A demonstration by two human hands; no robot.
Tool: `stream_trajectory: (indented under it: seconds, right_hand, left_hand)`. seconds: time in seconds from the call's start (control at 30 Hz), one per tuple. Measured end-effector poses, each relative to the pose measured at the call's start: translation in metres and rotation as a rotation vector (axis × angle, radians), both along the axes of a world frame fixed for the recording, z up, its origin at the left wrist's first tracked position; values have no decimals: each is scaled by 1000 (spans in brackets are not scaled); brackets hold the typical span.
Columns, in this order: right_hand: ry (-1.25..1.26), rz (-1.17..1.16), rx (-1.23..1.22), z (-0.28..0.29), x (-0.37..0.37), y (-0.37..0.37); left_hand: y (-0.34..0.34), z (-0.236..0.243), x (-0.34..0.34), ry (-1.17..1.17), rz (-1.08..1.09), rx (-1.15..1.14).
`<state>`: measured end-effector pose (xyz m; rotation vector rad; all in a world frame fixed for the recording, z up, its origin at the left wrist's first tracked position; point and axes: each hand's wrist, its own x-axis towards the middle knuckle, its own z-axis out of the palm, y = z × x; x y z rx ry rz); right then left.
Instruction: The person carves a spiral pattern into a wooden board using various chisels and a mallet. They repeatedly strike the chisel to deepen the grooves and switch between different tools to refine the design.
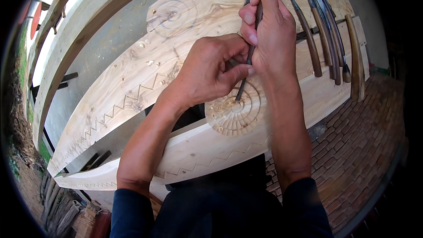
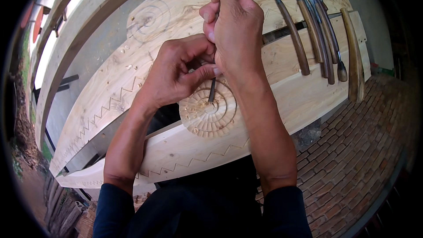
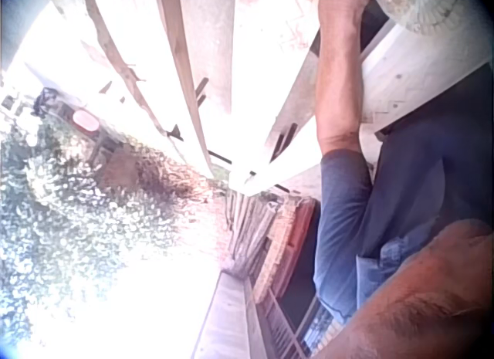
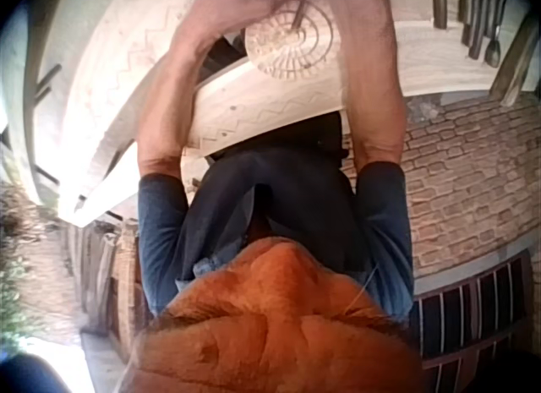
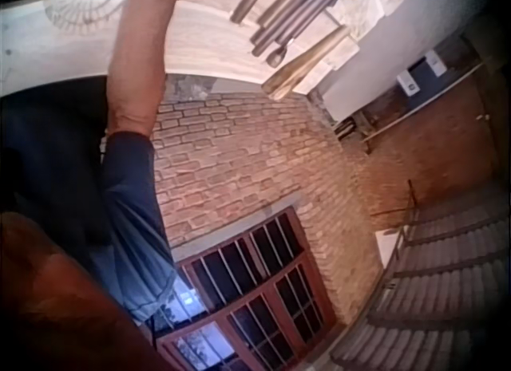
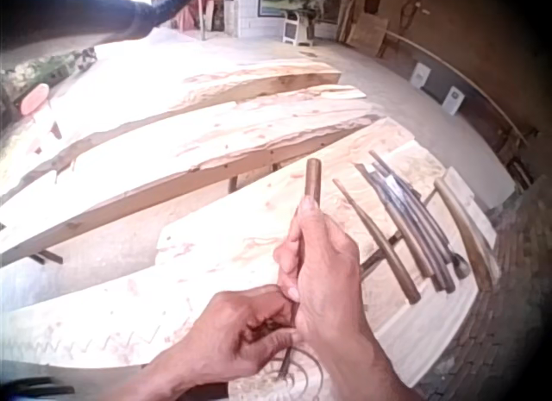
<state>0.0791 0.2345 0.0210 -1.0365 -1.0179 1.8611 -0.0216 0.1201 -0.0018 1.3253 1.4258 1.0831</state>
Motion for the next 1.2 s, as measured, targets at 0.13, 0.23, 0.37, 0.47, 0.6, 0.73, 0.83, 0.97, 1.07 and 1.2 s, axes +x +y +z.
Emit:
stream_trajectory:
  seconds: [0.13, 0.23, 0.37, 0.47, 0.6, 0.73, 0.83, 0.97, 1.07, 1.2]
  right_hand:
    - [-23, -16, 14, 5, -4, -2]
    - [-51, 49, 12, 7, -5, -5]
    - [310, 175, -214, 18, 12, 12]
    - [157, 45, -25, 20, 16, 18]
    - [88, 36, 14, 18, 12, 13]
    - [64, 83, 15, 12, 9, 9]
    - [66, 85, 47, 10, 7, 7]
    - [62, 68, 62, 8, 5, 5]
    - [25, 43, 71, 9, 3, 0]
    - [22, 36, 51, 7, 0, -4]
  left_hand:
    - [3, 5, -3, -3, -5, 2]
    - [-1, 3, -2, -103, 3, -32]
    - [-4, 1, -4, -294, 96, 53]
    - [-4, -9, -4, -286, 96, 36]
    - [-2, 3, -4, -225, 23, -31]
    - [-3, 0, -2, -246, 26, -45]
    - [-3, -3, -1, -270, 37, -50]
    - [-3, -3, -2, -261, 32, -69]
    - [-4, -4, -4, -202, 21, -32]
    - [-3, -4, -4, -210, 15, -15]
